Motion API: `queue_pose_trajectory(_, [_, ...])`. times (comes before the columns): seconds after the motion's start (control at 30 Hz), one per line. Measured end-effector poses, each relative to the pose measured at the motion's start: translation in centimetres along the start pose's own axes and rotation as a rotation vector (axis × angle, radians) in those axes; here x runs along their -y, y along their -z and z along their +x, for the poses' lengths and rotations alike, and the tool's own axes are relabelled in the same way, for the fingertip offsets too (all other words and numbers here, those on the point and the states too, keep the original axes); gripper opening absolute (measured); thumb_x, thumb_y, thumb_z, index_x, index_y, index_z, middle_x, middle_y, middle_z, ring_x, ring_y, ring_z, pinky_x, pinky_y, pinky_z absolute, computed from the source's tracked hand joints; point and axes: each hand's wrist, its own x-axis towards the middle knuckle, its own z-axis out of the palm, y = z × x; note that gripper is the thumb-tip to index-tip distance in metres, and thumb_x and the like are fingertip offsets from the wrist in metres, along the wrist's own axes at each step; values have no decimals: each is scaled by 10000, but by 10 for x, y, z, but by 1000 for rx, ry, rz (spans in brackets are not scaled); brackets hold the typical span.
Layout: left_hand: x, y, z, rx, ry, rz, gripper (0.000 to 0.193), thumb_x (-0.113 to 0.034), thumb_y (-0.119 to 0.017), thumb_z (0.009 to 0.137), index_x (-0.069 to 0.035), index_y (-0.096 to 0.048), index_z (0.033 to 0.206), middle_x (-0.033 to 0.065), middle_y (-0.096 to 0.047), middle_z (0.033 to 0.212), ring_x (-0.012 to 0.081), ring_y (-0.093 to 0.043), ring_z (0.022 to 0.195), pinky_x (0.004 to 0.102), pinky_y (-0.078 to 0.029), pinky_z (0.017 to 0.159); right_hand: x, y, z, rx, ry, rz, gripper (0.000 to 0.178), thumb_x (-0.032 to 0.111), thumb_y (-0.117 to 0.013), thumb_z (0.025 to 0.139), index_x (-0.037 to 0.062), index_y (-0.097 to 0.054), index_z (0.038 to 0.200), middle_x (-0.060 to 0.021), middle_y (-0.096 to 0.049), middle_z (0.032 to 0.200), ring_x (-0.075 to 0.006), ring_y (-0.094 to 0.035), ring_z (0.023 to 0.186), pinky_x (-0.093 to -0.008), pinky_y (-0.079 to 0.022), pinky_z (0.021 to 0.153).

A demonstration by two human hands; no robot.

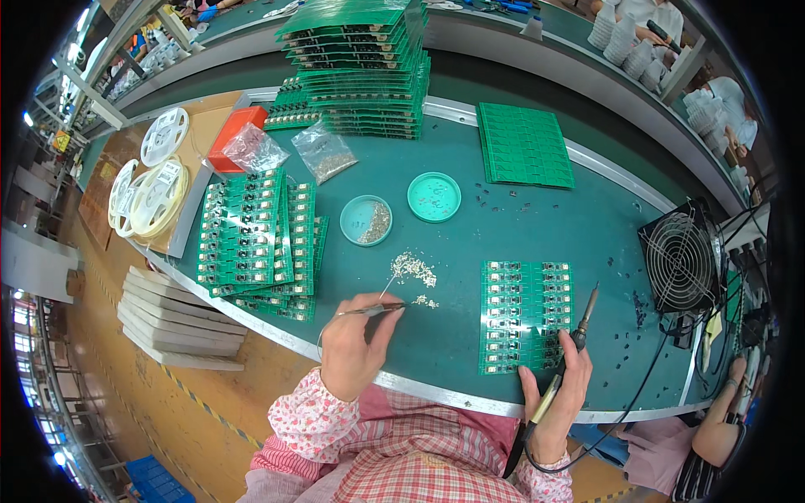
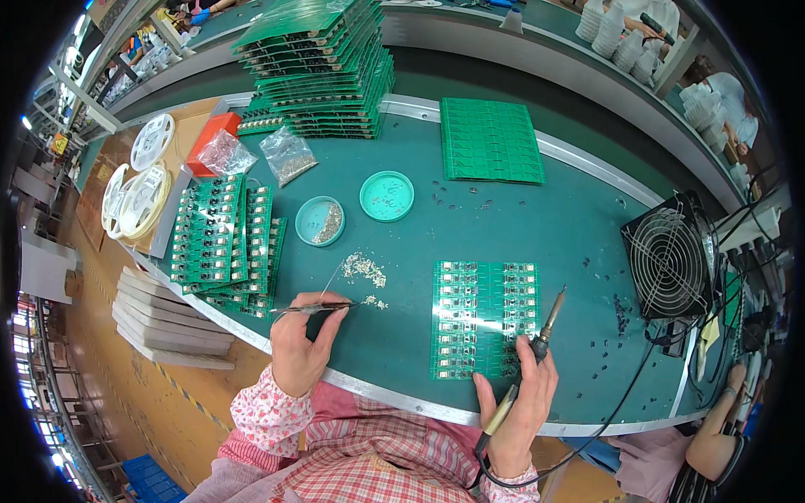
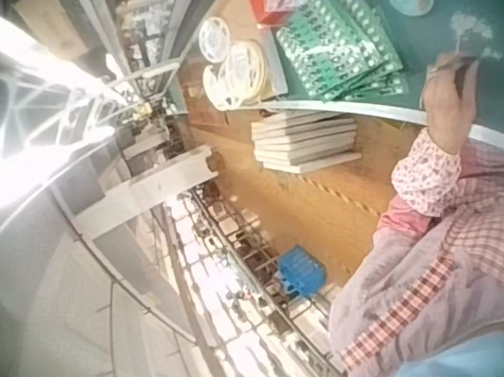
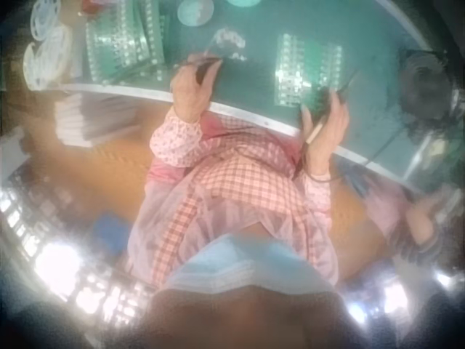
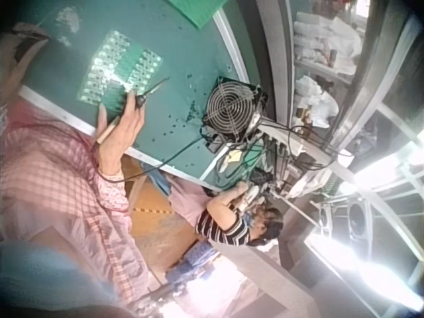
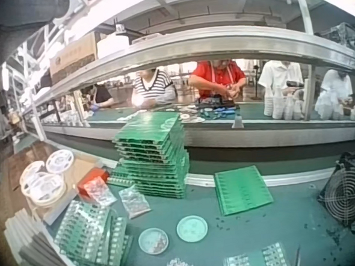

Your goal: The person solders small electronic components onto circuit boards using a soldering iron, solder wire, and tweezers.

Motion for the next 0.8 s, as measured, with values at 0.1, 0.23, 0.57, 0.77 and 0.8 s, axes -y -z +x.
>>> queue_pose_trajectory(0.1, [-3, 1, 2, 0, 13, 7, 122, 37, -725, 862, 29, -686, 977, 124, -716, 980, 257, -719, 819, 316, -551, 733, 1, -1, 2, 31, 1, -7, 730, 91, -845, 753, 16, -506, 1394, -197, -593, 1325, -444, -513, 1256, -495, -396, 1066])
queue_pose_trajectory(0.23, [-5, -2, 4, -14, 101, -35, 106, -11, -756, 836, 0, -712, 932, 82, -728, 1009, 294, -662, 836, 361, -525, 733, 1, -1, 2, 33, -11, -16, 711, 89, -844, 752, 18, -522, 1382, -196, -597, 1321, -443, -514, 1252, -497, -397, 1065])
queue_pose_trajectory(0.57, [-5, -2, 3, -12, 98, -13, 130, -14, -755, 837, -17, -715, 961, 77, -724, 993, 292, -647, 807, 368, -518, 708, 0, -2, 2, 15, -6, 4, 703, 96, -848, 748, 20, -532, 1372, -187, -605, 1313, -438, -522, 1246, -490, -404, 1060])
queue_pose_trajectory(0.77, [-5, -4, 2, -5, 90, -22, 134, -15, -752, 840, -21, -713, 967, 78, -724, 991, 296, -649, 815, 369, -516, 716, -1, 0, 1, 13, 3, -12, 691, 103, -847, 752, 17, -537, 1363, -181, -615, 1301, -431, -532, 1236, -492, -406, 1058])
queue_pose_trajectory(0.8, [-5, -4, 3, -1, 80, -28, 137, -16, -752, 840, -21, -711, 970, 76, -724, 991, 298, -650, 819, 371, -517, 721, -1, 1, 1, 10, -3, -17, 691, 103, -847, 752, 17, -537, 1363, -181, -615, 1301, -431, -532, 1236, -492, -406, 1058])
